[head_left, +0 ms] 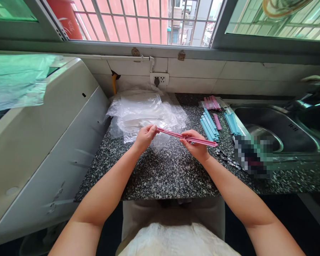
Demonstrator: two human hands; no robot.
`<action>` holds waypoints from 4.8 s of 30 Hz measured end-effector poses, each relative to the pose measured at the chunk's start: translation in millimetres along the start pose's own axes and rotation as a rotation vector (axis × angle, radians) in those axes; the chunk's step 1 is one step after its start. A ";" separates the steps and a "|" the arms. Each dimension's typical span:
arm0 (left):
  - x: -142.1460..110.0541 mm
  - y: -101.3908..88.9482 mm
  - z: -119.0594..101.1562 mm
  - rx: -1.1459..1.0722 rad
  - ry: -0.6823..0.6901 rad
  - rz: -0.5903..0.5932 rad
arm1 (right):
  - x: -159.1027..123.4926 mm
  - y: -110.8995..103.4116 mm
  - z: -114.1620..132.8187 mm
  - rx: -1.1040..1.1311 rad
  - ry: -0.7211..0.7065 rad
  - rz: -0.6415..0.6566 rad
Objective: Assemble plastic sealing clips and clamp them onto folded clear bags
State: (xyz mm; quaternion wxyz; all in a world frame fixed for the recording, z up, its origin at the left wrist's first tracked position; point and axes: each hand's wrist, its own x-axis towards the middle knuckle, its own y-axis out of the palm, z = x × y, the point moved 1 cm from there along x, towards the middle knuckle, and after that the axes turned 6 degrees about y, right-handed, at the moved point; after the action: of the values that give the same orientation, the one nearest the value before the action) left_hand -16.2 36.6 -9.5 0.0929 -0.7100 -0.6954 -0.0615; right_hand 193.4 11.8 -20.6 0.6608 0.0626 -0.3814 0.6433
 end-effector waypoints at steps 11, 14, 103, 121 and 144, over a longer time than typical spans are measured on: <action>-0.4 0.2 -0.2 -0.045 -0.008 0.007 | -0.9 1.2 -1.9 -0.077 -0.002 -0.022; 0.2 -0.3 1.5 -0.074 -0.018 0.000 | -0.7 1.7 -1.4 -0.099 -0.010 -0.027; -14.3 22.3 0.0 -0.392 -0.245 0.011 | -7.4 6.5 8.9 -0.172 0.037 -0.105; -12.9 21.9 -2.4 -0.486 -0.302 0.001 | -5.4 6.5 8.0 -0.139 0.010 -0.044; -11.4 19.5 -2.0 -0.448 -0.259 -0.011 | -1.3 -2.4 7.6 -0.036 -0.032 -0.060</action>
State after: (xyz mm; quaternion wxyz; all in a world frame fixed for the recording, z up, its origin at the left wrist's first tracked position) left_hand 3.1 24.8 -10.9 -0.1569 -0.7111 -0.6742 -0.1230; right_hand 192.5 6.0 -15.0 0.6746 0.0727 -0.4014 0.6152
